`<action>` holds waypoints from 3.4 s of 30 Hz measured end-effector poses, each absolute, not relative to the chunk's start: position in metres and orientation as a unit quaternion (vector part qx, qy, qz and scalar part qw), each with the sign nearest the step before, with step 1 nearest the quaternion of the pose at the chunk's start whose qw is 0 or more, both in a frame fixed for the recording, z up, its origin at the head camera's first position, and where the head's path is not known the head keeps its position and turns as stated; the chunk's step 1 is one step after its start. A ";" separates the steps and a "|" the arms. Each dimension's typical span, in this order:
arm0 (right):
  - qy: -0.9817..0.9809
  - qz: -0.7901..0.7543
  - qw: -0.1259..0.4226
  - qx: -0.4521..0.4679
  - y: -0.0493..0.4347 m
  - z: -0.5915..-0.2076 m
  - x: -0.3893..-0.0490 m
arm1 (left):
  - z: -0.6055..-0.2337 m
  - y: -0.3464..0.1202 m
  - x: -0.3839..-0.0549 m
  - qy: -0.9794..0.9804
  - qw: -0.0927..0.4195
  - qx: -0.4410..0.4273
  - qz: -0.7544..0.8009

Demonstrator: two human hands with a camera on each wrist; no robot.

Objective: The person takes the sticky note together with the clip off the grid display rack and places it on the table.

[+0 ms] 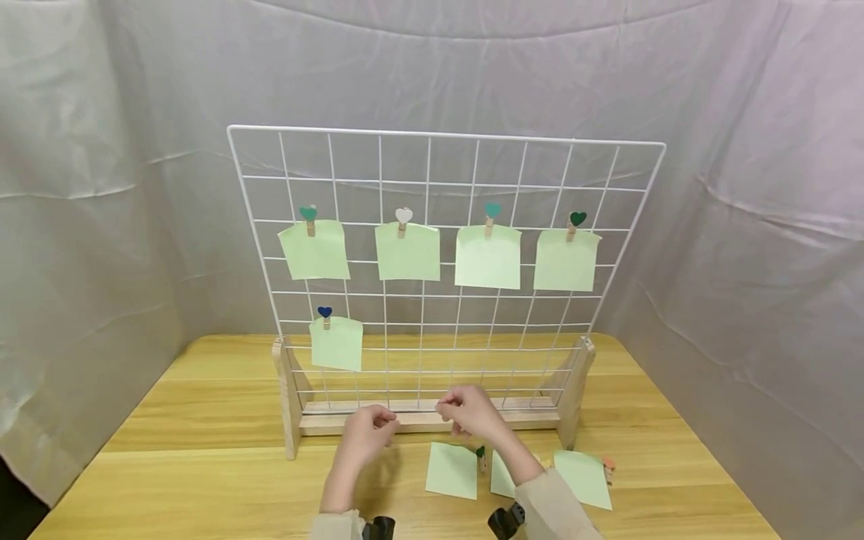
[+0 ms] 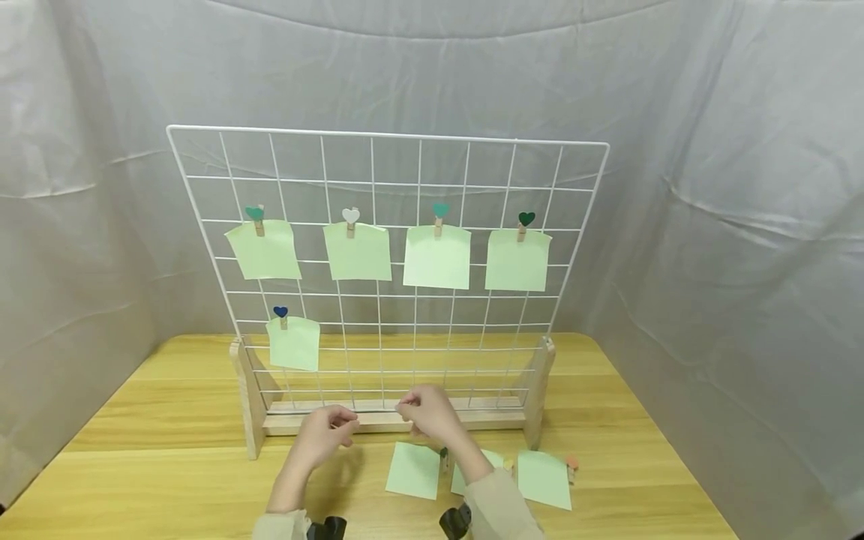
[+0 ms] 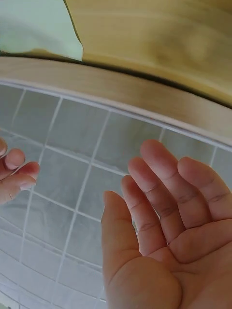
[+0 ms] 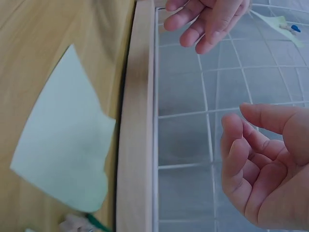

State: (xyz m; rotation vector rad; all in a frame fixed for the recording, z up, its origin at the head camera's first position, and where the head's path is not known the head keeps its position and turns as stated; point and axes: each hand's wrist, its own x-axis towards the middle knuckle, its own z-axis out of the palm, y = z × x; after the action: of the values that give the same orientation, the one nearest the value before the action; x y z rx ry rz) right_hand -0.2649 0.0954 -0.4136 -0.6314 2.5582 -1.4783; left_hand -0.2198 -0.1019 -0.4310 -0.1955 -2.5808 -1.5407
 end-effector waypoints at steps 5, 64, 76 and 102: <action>0.849 -0.484 0.064 -0.202 0.087 -0.406 -0.266 | -0.425 -0.108 -0.219 -0.862 0.088 -0.057 -0.495; 0.855 -0.397 -0.082 -0.323 -0.028 -0.307 -0.270 | -0.356 -0.164 -0.217 -0.807 0.332 0.052 -0.487; 0.857 -0.392 -0.090 -0.321 -0.042 -0.296 -0.274 | -0.354 -0.171 -0.225 -0.785 0.326 0.070 -0.521; 0.889 -0.355 -0.053 -0.284 -0.061 -0.295 -0.283 | -0.354 -0.178 -0.232 -0.764 0.292 0.079 -0.570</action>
State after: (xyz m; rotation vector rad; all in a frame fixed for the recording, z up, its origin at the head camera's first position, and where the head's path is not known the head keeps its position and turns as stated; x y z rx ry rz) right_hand -0.2834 -0.0611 -0.2947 -0.9247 2.8906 -1.1542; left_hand -0.2320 -0.1778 -0.3537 0.2100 -2.0362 -1.5195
